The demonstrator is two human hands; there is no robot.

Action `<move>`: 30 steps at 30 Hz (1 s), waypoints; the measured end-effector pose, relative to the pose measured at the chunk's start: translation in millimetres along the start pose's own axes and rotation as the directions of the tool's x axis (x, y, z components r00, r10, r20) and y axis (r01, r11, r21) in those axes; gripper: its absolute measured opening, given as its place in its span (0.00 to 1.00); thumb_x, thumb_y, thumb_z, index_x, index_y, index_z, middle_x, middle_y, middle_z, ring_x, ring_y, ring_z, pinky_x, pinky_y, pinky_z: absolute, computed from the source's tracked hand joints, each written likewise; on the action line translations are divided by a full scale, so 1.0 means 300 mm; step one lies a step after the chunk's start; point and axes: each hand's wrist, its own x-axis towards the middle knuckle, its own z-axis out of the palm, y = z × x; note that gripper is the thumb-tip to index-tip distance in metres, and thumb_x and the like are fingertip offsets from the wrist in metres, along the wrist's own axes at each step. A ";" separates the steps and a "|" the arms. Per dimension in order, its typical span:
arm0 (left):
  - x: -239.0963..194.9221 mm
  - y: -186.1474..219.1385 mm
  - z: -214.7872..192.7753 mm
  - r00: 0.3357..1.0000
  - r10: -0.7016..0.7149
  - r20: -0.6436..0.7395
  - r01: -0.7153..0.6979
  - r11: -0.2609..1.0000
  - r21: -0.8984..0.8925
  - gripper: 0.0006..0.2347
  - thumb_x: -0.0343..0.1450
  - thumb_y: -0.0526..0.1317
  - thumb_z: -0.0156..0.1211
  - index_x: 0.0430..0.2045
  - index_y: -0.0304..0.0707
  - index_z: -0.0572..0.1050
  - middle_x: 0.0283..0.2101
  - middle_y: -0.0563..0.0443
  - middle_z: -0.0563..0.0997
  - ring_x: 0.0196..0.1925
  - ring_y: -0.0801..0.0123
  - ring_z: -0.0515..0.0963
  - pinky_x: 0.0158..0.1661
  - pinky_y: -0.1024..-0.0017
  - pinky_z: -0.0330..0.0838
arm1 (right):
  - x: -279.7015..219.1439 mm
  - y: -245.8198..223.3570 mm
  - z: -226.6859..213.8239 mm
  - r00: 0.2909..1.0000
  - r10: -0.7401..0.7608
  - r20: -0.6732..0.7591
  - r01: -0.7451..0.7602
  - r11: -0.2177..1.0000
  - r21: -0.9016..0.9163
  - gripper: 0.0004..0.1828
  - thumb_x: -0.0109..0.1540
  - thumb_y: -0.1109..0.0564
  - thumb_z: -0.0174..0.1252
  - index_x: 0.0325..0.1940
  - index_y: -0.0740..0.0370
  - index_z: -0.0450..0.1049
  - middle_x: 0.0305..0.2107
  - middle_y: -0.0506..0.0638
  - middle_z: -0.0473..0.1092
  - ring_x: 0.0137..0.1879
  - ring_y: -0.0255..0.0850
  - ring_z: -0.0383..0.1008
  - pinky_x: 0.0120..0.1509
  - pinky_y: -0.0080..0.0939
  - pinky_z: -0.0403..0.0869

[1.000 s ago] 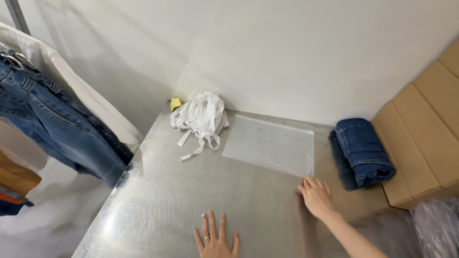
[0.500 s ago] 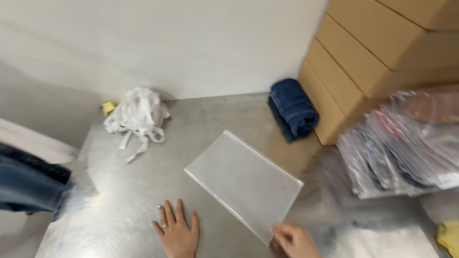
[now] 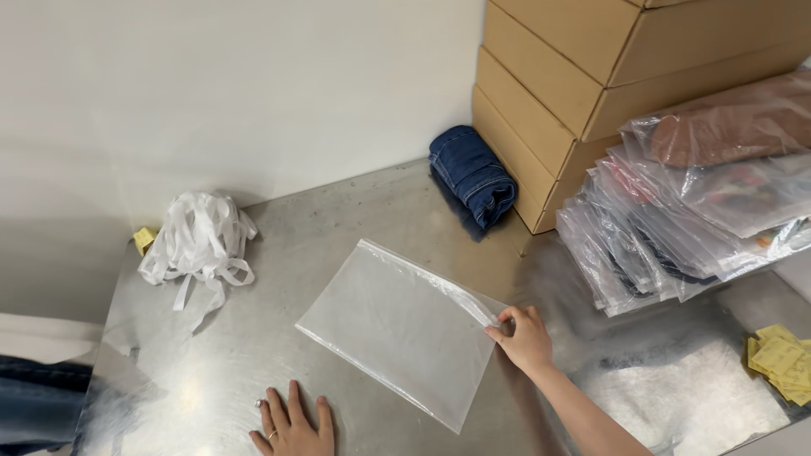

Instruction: The person places folded clothes into clear plastic bags on a metal table, seals the bags, and stacks them. The person then picks up a cardboard box from a stack and places it on the table.

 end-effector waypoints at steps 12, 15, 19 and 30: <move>0.015 0.361 -0.217 0.559 -0.402 0.725 0.743 -0.146 -0.653 0.11 0.77 0.35 0.54 0.52 0.32 0.73 0.49 0.30 0.83 0.53 0.56 0.84 0.52 0.66 0.76 | -0.318 -0.564 -0.289 0.642 -0.502 0.579 -0.379 0.449 0.809 0.17 0.69 0.52 0.57 0.33 0.53 0.57 0.51 0.57 0.65 0.58 0.50 0.73 0.53 0.53 0.78; 0.086 0.440 -0.317 0.365 -0.253 0.896 0.761 -0.474 -0.444 0.19 0.79 0.38 0.48 0.64 0.27 0.60 0.67 0.28 0.71 0.66 0.47 0.74 0.63 0.58 0.69 | -0.404 -0.708 -0.403 0.488 -0.687 0.538 -0.539 0.248 0.805 0.13 0.68 0.50 0.53 0.52 0.55 0.61 0.66 0.66 0.71 0.64 0.61 0.75 0.58 0.67 0.78; 0.182 0.550 -0.510 0.264 -0.006 0.965 0.837 -0.495 -0.232 0.22 0.79 0.47 0.42 0.71 0.49 0.65 0.71 0.49 0.70 0.71 0.57 0.69 0.69 0.60 0.62 | -0.416 -0.766 -0.515 0.347 -0.896 0.278 -0.815 -0.142 0.561 0.17 0.70 0.52 0.56 0.62 0.60 0.71 0.78 0.65 0.53 0.77 0.73 0.55 0.67 0.80 0.69; 0.155 0.180 -0.297 0.516 -0.182 0.837 0.781 -0.302 -0.547 0.13 0.75 0.39 0.56 0.50 0.33 0.77 0.43 0.34 0.80 0.44 0.47 0.79 0.42 0.55 0.71 | -0.142 -0.212 -0.435 0.881 -0.434 0.188 -0.206 0.007 0.979 0.08 0.71 0.51 0.51 0.50 0.55 0.71 0.59 0.56 0.70 0.53 0.48 0.64 0.55 0.56 0.67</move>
